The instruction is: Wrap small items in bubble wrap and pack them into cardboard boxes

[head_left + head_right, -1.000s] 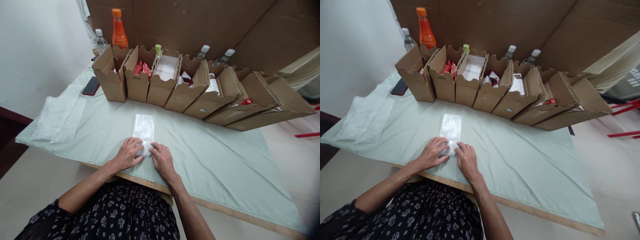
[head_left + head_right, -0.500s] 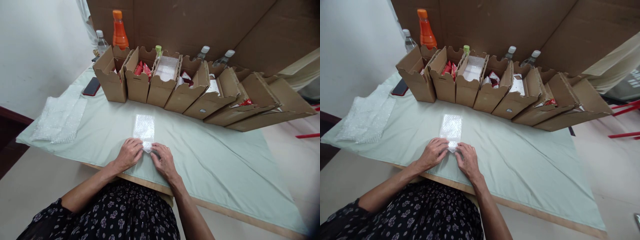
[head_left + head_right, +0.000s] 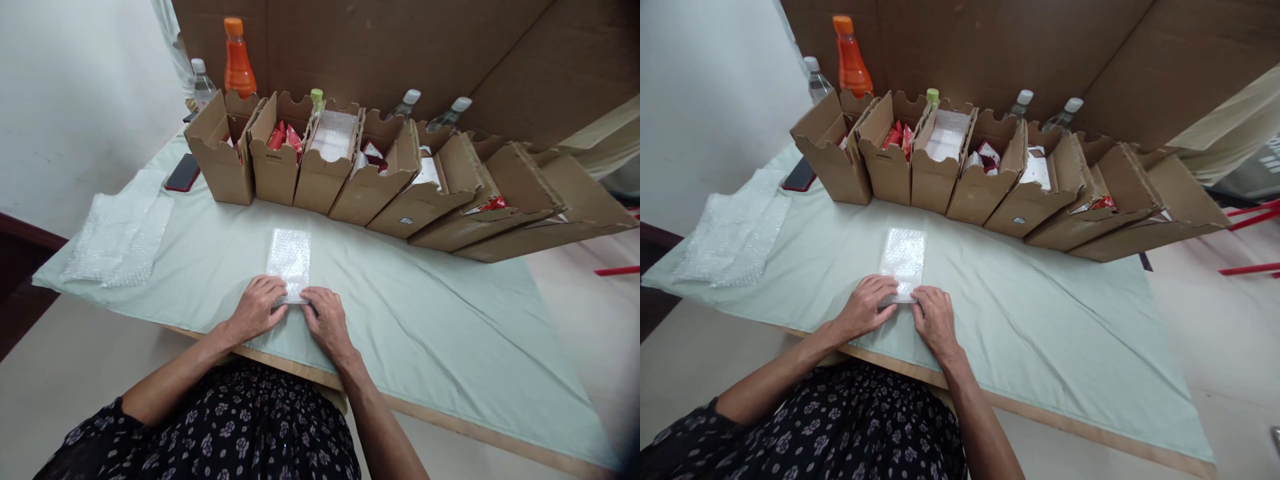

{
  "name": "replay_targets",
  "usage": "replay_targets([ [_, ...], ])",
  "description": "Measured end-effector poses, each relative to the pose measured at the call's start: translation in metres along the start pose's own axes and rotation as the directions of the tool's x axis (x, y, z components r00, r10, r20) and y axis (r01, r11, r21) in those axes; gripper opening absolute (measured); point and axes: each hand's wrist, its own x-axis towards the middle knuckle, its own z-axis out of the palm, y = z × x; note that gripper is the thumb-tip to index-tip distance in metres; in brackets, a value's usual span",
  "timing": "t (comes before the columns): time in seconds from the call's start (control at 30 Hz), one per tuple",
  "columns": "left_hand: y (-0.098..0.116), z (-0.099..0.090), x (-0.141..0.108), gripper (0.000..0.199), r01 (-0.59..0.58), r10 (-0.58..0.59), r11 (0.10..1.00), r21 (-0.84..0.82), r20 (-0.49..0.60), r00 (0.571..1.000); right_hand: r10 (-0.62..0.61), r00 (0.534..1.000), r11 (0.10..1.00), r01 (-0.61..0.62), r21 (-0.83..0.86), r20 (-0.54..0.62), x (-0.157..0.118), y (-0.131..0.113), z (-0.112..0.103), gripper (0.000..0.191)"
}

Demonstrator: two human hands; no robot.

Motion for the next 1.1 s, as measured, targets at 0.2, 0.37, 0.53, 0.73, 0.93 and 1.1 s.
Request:
replay_targets([
  [0.2, -0.001, 0.002, -0.001, 0.013, 0.016, -0.017, 0.999, -0.049, -0.008, 1.000, 0.028, 0.999, 0.998, -0.026, 0.050, -0.036, -0.002, 0.002, -0.003, 0.012],
  [0.37, -0.002, 0.004, 0.000, 0.011, 0.037, -0.037, 0.996, -0.076, 0.000, 0.999, 0.025, 0.997, 0.995, -0.018, 0.095, -0.070, -0.004, 0.005, -0.002, 0.012],
  [0.53, -0.003, 0.006, 0.000, 0.010, 0.034, -0.034, 0.996, -0.079, 0.000, 0.999, 0.056, 0.996, 0.994, -0.049, 0.097, -0.070, -0.004, 0.007, -0.002, 0.011],
  [0.73, -0.004, 0.009, 0.002, 0.008, 0.071, -0.075, 0.990, -0.119, -0.031, 0.997, 0.083, 0.995, 0.994, -0.078, 0.083, -0.063, -0.002, 0.006, -0.001, 0.011],
  [0.93, -0.006, 0.016, 0.009, 0.013, 0.128, -0.142, 0.979, -0.161, -0.079, 0.987, 0.097, 0.991, 0.992, -0.088, 0.089, -0.091, -0.003, 0.006, 0.001, 0.012],
  [1.1, -0.007, 0.018, 0.013, 0.014, 0.161, -0.178, 0.973, -0.164, -0.092, 0.980, 0.058, 0.995, 0.998, -0.057, 0.009, -0.078, -0.004, 0.006, 0.004, 0.021],
])
